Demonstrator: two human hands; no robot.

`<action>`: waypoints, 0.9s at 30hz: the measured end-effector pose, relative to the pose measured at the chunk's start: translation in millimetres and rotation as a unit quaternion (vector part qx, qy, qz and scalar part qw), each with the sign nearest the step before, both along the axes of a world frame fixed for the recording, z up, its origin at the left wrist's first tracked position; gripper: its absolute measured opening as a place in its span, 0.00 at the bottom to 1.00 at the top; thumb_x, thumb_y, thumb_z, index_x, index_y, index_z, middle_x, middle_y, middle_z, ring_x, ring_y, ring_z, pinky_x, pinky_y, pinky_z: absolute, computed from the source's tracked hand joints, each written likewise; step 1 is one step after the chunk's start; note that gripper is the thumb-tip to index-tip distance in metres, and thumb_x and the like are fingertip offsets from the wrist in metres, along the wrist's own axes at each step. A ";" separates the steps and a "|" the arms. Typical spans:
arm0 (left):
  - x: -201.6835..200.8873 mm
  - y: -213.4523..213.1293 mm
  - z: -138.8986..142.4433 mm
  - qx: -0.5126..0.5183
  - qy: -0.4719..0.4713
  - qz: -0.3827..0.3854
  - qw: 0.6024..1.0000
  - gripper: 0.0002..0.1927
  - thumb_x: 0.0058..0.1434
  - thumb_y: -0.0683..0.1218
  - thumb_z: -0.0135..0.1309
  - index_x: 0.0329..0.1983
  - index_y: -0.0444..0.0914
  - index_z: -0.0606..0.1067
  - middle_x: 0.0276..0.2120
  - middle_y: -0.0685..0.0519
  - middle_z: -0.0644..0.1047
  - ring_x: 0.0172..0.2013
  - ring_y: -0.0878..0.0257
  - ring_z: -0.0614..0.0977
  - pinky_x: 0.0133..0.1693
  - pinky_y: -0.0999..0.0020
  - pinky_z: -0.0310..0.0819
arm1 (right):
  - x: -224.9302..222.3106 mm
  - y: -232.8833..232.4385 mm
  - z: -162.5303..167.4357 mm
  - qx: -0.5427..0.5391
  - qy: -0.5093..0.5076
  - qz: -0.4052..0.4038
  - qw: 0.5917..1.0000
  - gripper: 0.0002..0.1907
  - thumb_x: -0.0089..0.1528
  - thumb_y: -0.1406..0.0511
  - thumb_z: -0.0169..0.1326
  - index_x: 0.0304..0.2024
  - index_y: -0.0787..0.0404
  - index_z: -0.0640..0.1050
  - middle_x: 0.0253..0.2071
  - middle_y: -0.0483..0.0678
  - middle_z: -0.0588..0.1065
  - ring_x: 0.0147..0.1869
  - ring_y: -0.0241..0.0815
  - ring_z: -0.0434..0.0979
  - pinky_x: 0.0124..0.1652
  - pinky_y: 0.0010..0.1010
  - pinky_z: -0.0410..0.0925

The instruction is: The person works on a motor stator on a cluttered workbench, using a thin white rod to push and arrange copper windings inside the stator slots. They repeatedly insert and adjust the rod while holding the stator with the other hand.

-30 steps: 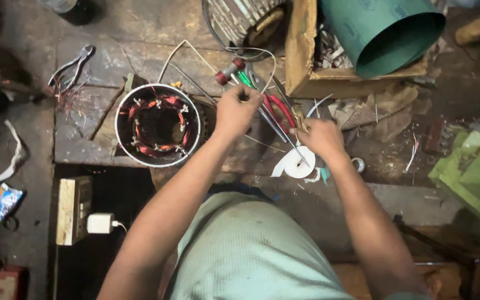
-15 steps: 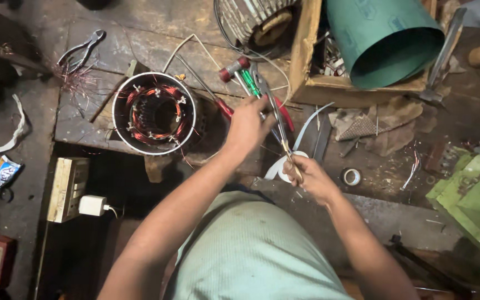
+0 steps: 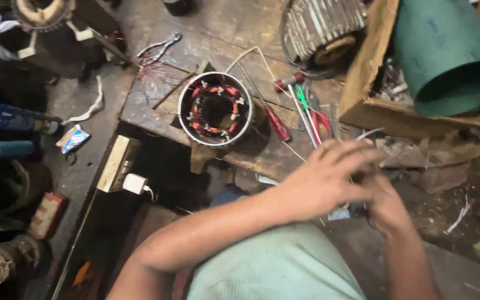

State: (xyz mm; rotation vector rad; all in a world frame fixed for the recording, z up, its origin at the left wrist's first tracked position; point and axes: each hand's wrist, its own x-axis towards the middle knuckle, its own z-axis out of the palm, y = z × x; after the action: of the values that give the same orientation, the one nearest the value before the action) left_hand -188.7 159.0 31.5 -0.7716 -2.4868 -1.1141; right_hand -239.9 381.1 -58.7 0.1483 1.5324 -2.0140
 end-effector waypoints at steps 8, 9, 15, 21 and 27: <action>25.4 -66.2 23.1 0.061 0.028 -0.027 0.997 0.24 0.58 0.47 0.56 0.60 0.43 0.75 0.69 0.44 0.65 0.73 0.45 0.64 0.73 0.49 0.58 | 29.5 -4.8 30.2 -0.054 0.221 0.018 0.974 0.14 0.77 0.64 0.48 0.49 0.73 0.76 0.50 0.53 0.74 0.57 0.42 0.75 0.59 0.32 0.69; 27.1 -83.2 17.9 -0.016 0.020 0.054 0.998 0.23 0.61 0.45 0.55 0.61 0.41 0.74 0.69 0.43 0.66 0.71 0.46 0.66 0.72 0.50 0.60 | 31.2 -8.9 31.6 -0.022 0.199 -0.003 0.980 0.15 0.76 0.64 0.47 0.51 0.72 0.76 0.46 0.54 0.75 0.50 0.42 0.76 0.51 0.31 0.69; 3.3 -140.6 -29.2 -0.220 0.034 0.215 0.951 0.18 0.56 0.47 0.56 0.49 0.37 0.76 0.57 0.42 0.74 0.62 0.46 0.71 0.59 0.49 0.63 | 60.0 -61.1 31.2 0.090 0.146 0.063 0.983 0.10 0.67 0.69 0.50 0.47 0.70 0.77 0.34 0.52 0.82 0.33 0.43 0.84 0.31 0.31 0.76; -22.2 -143.0 -37.4 -0.043 -0.025 0.199 0.979 0.12 0.53 0.38 0.54 0.42 0.39 0.77 0.39 0.51 0.80 0.46 0.52 0.78 0.49 0.54 0.70 | 67.5 -124.6 19.2 0.115 0.226 0.136 0.958 0.10 0.63 0.75 0.54 0.47 0.70 0.79 0.39 0.51 0.76 0.39 0.42 0.84 0.40 0.28 0.76; -26.7 -116.9 19.7 0.078 0.025 0.067 0.994 0.13 0.50 0.40 0.55 0.40 0.38 0.75 0.35 0.50 0.78 0.42 0.50 0.79 0.44 0.53 0.66 | 33.0 -178.3 -12.1 0.407 0.297 0.025 0.863 0.09 0.61 0.73 0.57 0.45 0.66 0.79 0.35 0.50 0.77 0.38 0.46 0.78 0.42 0.37 0.71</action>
State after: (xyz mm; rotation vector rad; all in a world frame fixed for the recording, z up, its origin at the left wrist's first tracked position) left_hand -215.4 42.1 51.2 -0.5722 -2.3395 -1.2062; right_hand -206.9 202.9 -70.8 -0.2081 2.6782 -1.2796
